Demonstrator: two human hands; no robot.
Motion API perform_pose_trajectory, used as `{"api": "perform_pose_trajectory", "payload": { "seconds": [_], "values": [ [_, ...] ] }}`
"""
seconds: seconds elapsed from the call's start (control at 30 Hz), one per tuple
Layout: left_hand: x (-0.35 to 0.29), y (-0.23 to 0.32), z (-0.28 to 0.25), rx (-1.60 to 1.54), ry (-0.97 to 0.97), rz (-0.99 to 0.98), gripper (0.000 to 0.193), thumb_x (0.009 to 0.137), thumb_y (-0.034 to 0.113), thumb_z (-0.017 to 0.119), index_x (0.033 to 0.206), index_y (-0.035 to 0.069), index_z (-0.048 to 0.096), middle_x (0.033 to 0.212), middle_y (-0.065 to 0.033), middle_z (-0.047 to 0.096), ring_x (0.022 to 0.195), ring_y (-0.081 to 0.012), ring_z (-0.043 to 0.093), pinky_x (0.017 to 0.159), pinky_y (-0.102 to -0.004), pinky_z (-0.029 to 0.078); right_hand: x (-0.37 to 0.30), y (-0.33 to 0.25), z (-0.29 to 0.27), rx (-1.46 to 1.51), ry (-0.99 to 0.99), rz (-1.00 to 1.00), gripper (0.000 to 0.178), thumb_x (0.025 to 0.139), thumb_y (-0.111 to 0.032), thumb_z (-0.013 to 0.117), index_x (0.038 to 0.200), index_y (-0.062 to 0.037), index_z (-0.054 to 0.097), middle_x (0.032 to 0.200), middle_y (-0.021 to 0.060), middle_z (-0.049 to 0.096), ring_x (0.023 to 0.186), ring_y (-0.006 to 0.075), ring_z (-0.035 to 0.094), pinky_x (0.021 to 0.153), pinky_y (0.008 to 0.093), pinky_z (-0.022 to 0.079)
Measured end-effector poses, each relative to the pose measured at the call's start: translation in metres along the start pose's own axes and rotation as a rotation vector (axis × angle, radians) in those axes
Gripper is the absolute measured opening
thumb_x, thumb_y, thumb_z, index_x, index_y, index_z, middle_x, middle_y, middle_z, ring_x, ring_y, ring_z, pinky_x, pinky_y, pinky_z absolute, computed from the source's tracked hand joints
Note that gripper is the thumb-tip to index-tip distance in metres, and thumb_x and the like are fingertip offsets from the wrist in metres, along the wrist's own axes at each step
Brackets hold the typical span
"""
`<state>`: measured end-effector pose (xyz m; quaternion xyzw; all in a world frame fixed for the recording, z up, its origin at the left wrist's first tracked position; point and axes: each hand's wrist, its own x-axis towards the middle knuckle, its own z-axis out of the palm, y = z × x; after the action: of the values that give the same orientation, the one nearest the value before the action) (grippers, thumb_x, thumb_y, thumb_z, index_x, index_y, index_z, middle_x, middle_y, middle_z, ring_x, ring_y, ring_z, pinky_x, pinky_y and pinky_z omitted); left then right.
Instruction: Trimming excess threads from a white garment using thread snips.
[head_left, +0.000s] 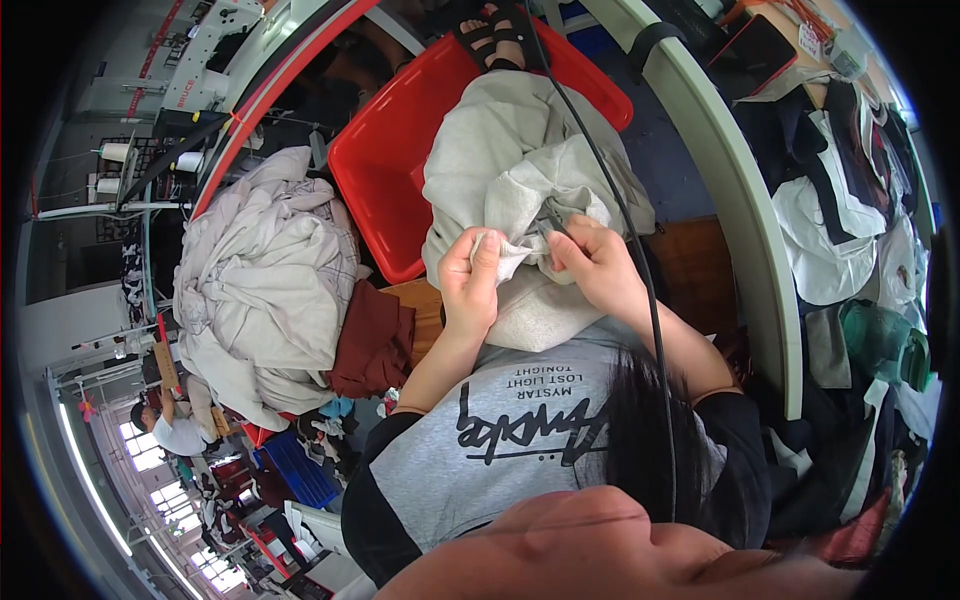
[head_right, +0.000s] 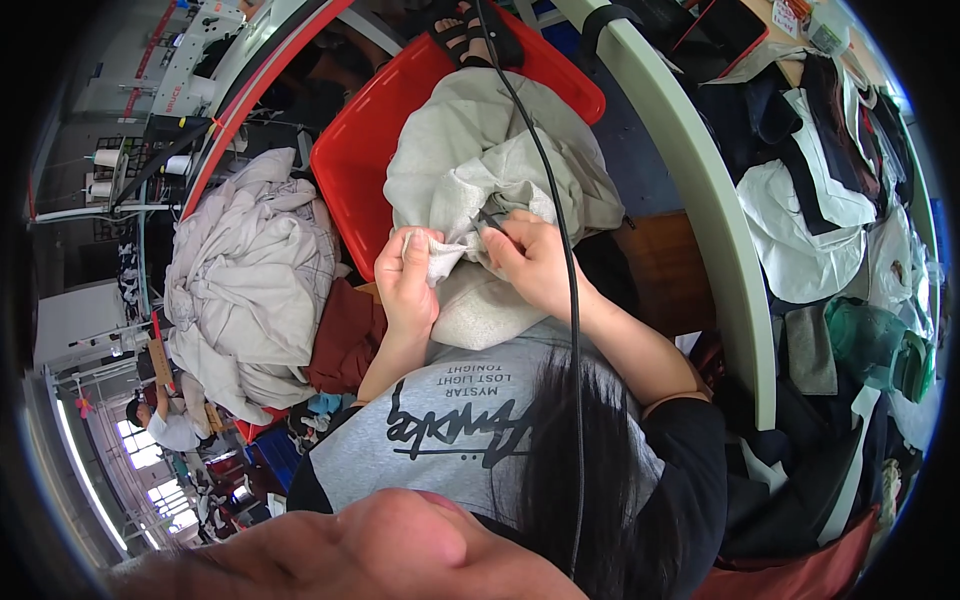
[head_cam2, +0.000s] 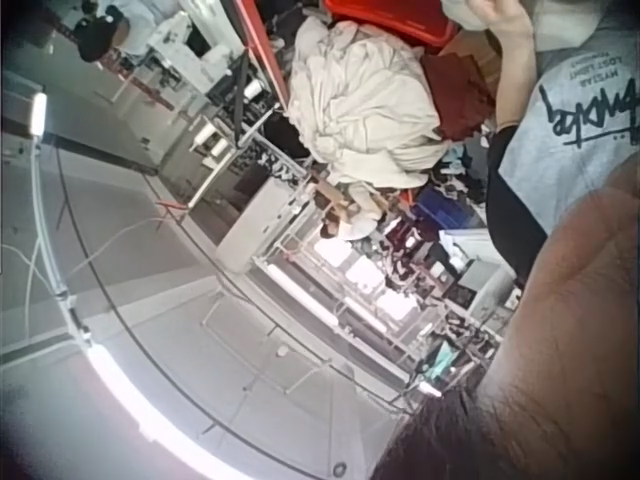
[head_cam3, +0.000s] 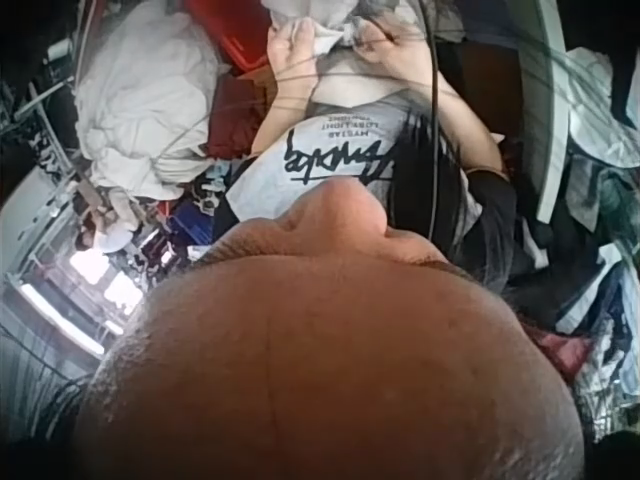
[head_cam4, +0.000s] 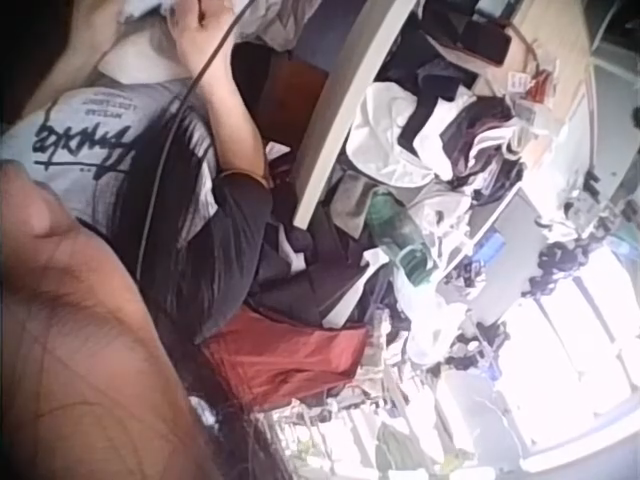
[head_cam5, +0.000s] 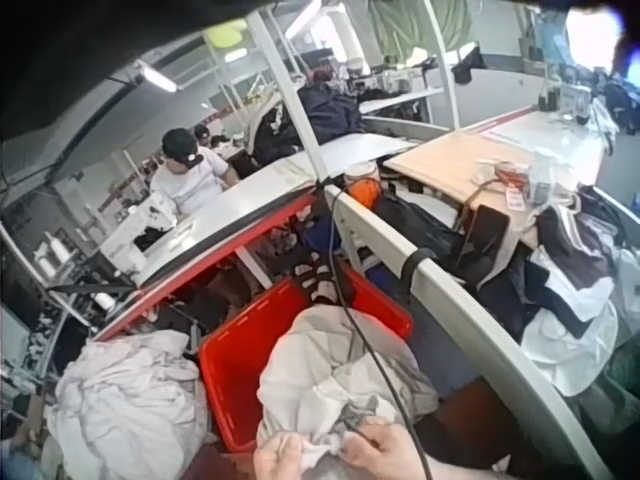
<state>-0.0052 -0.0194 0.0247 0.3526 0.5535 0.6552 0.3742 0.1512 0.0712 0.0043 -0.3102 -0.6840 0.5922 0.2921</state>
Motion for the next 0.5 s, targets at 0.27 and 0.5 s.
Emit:
{"api": "perform_pose_trajectory", "payload": {
  "seconds": [0.27,0.5],
  "values": [
    [0.009,-0.013,-0.014,-0.215,0.144,-0.124,0.025,0.101,0.025,0.054,0.092,0.003,0.06,0.083,-0.003,0.06,0.08,-0.0134,0.061,0.076,-0.0286,0.05,-0.004,-0.005,-0.007,-0.065,-0.183,-0.137,0.027,0.088,-0.013,0.066,0.068,0.0029,0.057,0.069,0.0076,0.044,0.066,0.0182,0.046,0.06,0.0337,0.036],
    [0.005,-0.014,-0.011,-0.191,0.138,-0.078,0.024,0.101,0.024,0.055,0.091,0.003,0.06,0.085,-0.003,0.06,0.08,-0.0128,0.06,0.076,-0.0277,0.05,-0.003,-0.004,-0.002,-0.095,-0.095,-0.179,0.025,0.086,-0.01,0.068,0.069,0.0044,0.057,0.068,0.0094,0.044,0.06,0.0209,0.045,0.056,0.0357,0.036]
  ]
}}
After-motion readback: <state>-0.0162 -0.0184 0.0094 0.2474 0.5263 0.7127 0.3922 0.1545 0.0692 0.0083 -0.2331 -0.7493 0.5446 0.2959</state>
